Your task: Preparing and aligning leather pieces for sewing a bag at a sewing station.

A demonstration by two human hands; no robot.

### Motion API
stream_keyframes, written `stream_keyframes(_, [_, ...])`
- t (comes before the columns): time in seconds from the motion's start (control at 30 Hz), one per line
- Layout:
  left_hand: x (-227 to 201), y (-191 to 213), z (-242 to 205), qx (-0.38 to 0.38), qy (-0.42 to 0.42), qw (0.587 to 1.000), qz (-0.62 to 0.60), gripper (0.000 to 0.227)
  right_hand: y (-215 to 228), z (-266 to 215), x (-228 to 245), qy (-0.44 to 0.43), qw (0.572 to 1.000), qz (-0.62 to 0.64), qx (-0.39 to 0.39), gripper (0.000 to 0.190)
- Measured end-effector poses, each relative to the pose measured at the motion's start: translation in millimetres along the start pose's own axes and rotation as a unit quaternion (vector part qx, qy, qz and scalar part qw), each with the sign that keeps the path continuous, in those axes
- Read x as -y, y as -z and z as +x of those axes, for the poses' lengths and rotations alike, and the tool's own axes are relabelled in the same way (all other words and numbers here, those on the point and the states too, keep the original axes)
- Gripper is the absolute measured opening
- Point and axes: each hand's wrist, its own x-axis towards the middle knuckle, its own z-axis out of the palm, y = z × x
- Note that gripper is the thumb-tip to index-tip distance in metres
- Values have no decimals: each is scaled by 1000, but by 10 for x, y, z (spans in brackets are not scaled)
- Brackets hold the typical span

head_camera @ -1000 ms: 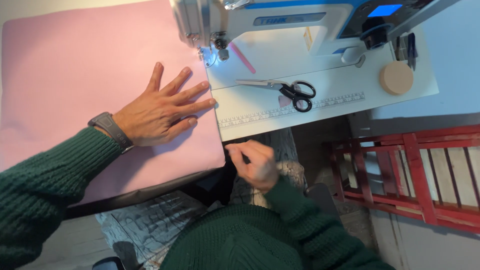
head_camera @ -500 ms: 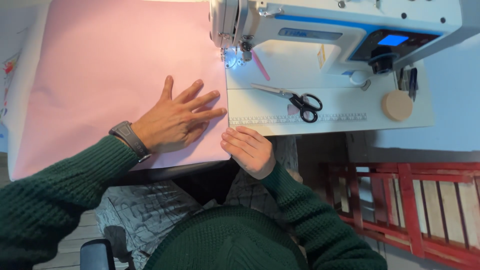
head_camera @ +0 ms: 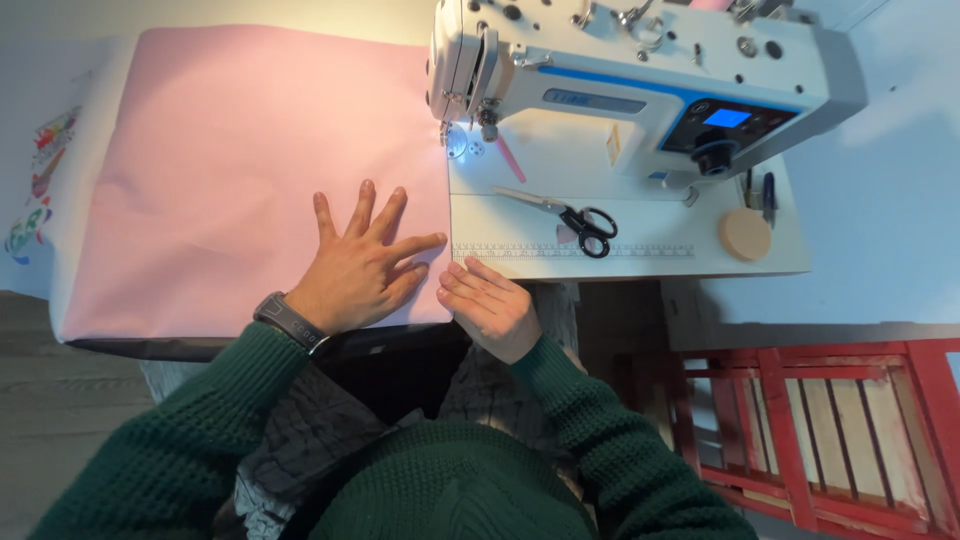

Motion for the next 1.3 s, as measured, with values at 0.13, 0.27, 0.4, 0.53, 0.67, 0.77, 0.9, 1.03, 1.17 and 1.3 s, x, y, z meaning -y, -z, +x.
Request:
stream_keyframes(0.13, [17, -59, 1, -15, 5, 1000, -10, 48, 24, 6, 49, -12, 1000, -15, 16, 18])
stream_keyframes(0.27, [-6, 0, 4, 5, 15, 1000, -24, 50, 25, -20, 84, -26, 999, -28, 33, 15])
stream_keyframes(0.4, [-23, 23, -1, 8, 17, 1000, -17, 50, 45, -2, 117, -26, 998, -40, 37, 13])
stream_keyframes(0.53, [-17, 35, 37, 16, 25, 999, -15, 51, 49, 13, 88, -34, 998, -42, 42, 13])
stream_keyframes(0.67, [6, 72, 92, 31, 28, 999, -23, 51, 22, 0, 46, -40, 997, -42, 48, 12])
stream_keyframes(0.77, [11, 82, 118, 30, 30, 999, -24, 51, 9, 0, 53, -59, 996, -40, 45, 13])
stream_keyframes(0.9, [41, 85, 170, 29, 32, 999, -23, 51, -3, 15, 40, -77, 995, -38, 46, 13])
stream_keyframes(1.03, [84, 81, 223, 40, 29, 998, -24, 52, 0, -1, 15, -94, 993, -34, 69, 17])
stream_keyframes(1.17, [141, 75, 276, 36, 28, 999, -23, 53, -9, 32, -8, -96, 991, -37, 91, 22])
stream_keyframes(1.3, [180, 74, 317, 29, 19, 999, -23, 53, 58, 41, -36, -99, 986, -18, 132, 29])
